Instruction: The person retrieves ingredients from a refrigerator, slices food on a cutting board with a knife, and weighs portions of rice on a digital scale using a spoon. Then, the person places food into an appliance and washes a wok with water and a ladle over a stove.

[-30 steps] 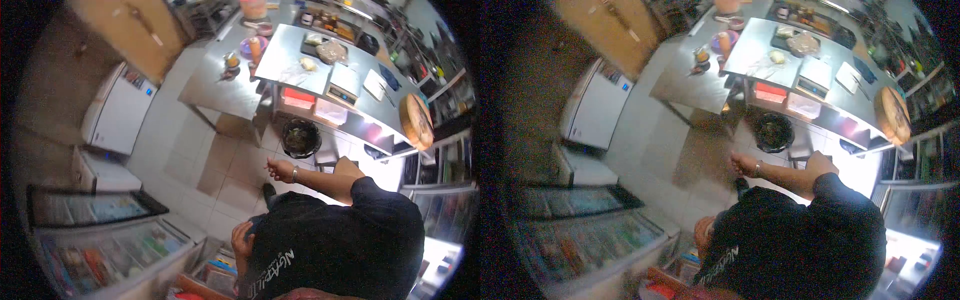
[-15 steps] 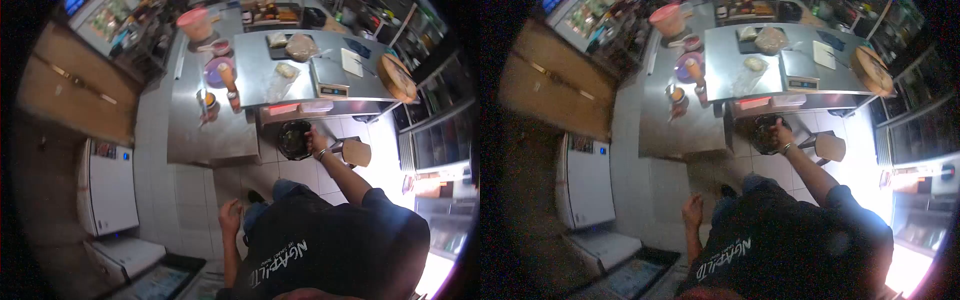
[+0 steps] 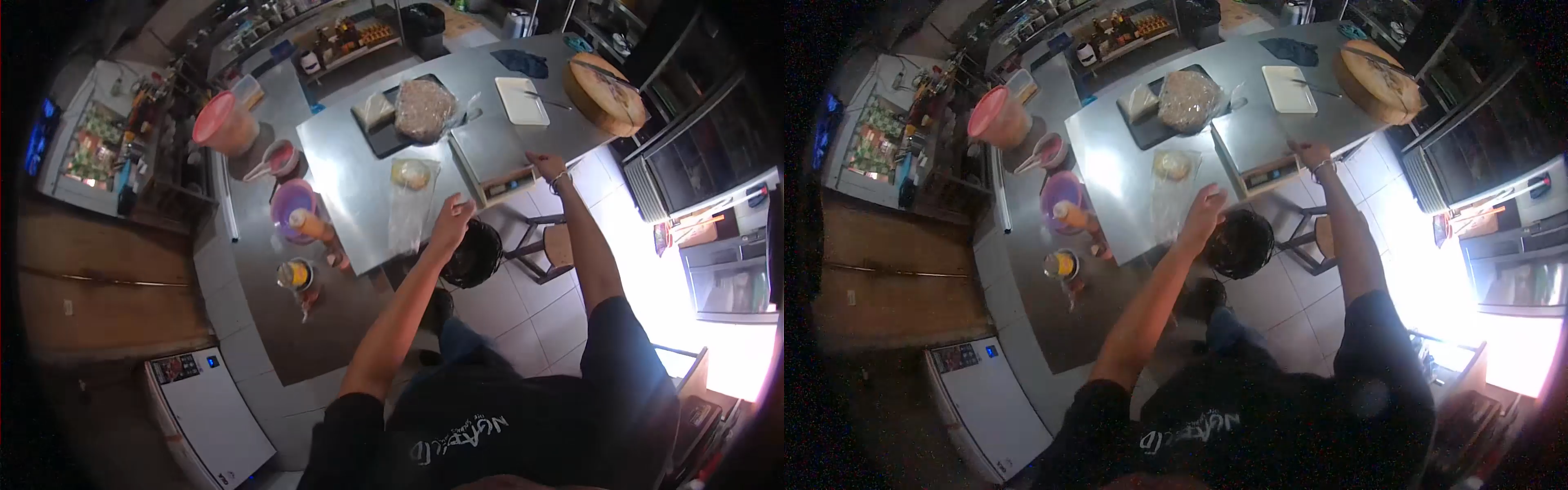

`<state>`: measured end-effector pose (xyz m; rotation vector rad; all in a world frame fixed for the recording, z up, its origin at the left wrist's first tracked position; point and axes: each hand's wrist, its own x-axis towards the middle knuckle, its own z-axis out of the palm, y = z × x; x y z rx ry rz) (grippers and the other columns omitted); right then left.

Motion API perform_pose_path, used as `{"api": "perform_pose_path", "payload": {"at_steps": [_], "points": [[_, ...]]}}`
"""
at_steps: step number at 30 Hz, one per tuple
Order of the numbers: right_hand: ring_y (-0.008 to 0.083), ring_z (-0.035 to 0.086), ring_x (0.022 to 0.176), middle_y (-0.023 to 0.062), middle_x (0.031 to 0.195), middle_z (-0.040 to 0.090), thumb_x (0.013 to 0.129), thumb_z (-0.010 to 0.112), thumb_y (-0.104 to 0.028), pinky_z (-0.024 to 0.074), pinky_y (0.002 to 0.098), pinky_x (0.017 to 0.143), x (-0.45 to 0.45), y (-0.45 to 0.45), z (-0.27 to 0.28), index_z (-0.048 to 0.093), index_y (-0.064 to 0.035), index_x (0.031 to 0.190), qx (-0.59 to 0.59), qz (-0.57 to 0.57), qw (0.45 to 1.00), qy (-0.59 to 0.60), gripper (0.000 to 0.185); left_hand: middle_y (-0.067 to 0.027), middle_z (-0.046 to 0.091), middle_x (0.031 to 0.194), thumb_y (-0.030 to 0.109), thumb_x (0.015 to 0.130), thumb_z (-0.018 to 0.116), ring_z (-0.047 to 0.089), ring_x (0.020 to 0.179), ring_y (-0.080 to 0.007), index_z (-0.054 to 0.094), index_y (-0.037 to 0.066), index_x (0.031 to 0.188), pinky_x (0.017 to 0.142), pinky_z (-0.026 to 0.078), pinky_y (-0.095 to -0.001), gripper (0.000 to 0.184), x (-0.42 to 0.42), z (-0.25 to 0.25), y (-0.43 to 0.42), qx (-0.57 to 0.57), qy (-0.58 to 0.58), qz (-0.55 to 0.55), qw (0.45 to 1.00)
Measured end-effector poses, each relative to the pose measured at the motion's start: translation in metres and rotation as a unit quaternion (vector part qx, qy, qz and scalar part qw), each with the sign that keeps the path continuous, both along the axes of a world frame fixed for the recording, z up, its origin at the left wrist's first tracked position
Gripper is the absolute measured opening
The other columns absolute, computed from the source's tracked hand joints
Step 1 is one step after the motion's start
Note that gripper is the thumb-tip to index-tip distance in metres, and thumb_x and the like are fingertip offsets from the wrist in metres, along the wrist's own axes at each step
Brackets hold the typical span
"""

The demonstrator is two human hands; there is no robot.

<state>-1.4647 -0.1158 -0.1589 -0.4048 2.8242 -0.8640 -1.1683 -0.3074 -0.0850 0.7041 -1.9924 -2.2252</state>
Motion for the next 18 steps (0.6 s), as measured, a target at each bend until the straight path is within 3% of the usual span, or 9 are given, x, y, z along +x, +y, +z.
{"api": "perform_pose_path", "payload": {"at_steps": [2,4,5,6,8,9,11,14,18], "points": [[0.0206,0.061,0.060,0.0119,0.070,0.065,0.072,0.061,-0.065,0.0485,0.0341,0.059,0.000,-0.013,0.008,0.070,-0.0034,0.090,0.055,0.017,0.998,0.013,0.065,-0.0128,0.057,0.110,0.037,0.086,0.062,0.054,0.098,-0.0181,0.044,-0.001,0.125,0.081,0.045,-0.0282,0.058,-0.062,-0.039,-0.010,-0.139,-0.057,0.070,0.986],[0.0208,0.059,0.059,0.0108,0.070,0.065,0.072,0.062,-0.065,0.0482,0.0342,0.058,0.005,-0.018,0.020,0.070,-0.0039,0.086,0.110,0.035,0.993,0.020,0.063,-0.0137,0.057,0.107,0.039,0.085,0.063,0.054,0.094,-0.0191,0.044,-0.002,0.122,0.078,0.045,-0.0295,0.059,-0.108,-0.074,-0.018,-0.109,-0.055,0.075,0.990],[0.0197,0.058,0.057,0.0098,0.069,0.064,0.071,0.062,-0.065,0.0469,0.0331,0.055,0.004,-0.018,0.024,0.069,-0.0042,0.082,0.100,0.041,0.994,-0.035,0.062,-0.0146,0.057,0.104,0.041,0.083,0.064,0.054,0.091,-0.0202,0.044,-0.003,0.118,0.075,0.045,-0.0308,0.060,-0.123,-0.085,-0.022,-0.078,-0.048,0.078,0.993],[0.0187,0.057,0.055,0.0088,0.068,0.064,0.071,0.062,-0.065,0.0455,0.0320,0.052,0.003,-0.016,0.027,0.068,-0.0044,0.078,0.091,0.047,0.991,-0.092,0.062,-0.0146,0.057,0.104,0.041,0.083,0.064,0.054,0.091,-0.0202,0.044,-0.003,0.118,0.075,0.045,-0.0308,0.060,-0.128,-0.075,-0.024,-0.074,-0.055,0.083,0.992],[0.0147,0.052,0.051,0.0064,0.062,0.059,0.071,0.064,-0.064,0.0405,0.0294,0.046,0.009,-0.015,0.031,0.066,-0.0038,0.074,0.063,0.023,0.986,-0.149,0.060,-0.0151,0.057,0.096,0.042,0.082,0.065,0.054,0.086,-0.0220,0.046,-0.003,0.103,0.069,0.044,-0.0333,0.054,-0.132,-0.039,-0.023,0.048,-0.106,0.095,0.989],[0.0134,0.049,0.049,0.0051,0.060,0.057,0.072,0.065,-0.062,0.0382,0.0284,0.044,0.016,-0.013,0.034,0.065,-0.0038,0.072,0.050,0.033,0.985,-0.164,0.058,-0.0151,0.057,0.096,0.042,0.082,0.065,0.054,0.086,-0.0220,0.046,-0.003,0.103,0.069,0.044,-0.0333,0.054,-0.134,-0.048,-0.024,0.050,-0.113,0.098,0.988],[0.0104,0.042,0.049,0.0013,0.056,0.051,0.077,0.066,-0.054,0.0344,0.0270,0.044,0.031,-0.009,0.025,0.061,-0.0036,0.067,-0.012,0.091,0.983,-0.158,0.051,-0.0140,0.056,0.089,0.044,0.079,0.067,0.053,0.081,-0.0215,0.047,-0.002,0.091,0.067,0.043,-0.0338,0.052,-0.141,-0.071,-0.031,-0.075,-0.126,0.123,0.981],[0.0083,0.042,0.052,0.0003,0.056,0.051,0.079,0.066,-0.047,0.0333,0.0257,0.047,0.074,-0.008,0.027,0.059,-0.0035,0.067,-0.045,0.073,0.986,-0.143,0.046,-0.0143,0.055,0.083,0.046,0.076,0.069,0.053,0.079,-0.0212,0.048,-0.003,0.089,0.066,0.043,-0.0335,0.054,-0.132,-0.068,-0.044,-0.166,-0.124,0.104,0.973],[0.0181,0.050,0.055,0.0105,0.058,0.056,0.079,0.066,-0.046,0.0408,0.0338,0.054,0.144,0.001,0.050,0.062,0.0024,0.071,-0.097,-0.030,0.979,-0.177,0.049,-0.0144,0.055,0.081,0.047,0.075,0.070,0.053,0.076,-0.0207,0.048,-0.002,0.089,0.065,0.043,-0.0356,0.056,-0.109,-0.065,-0.045,-0.128,-0.079,0.063,0.987]]}}
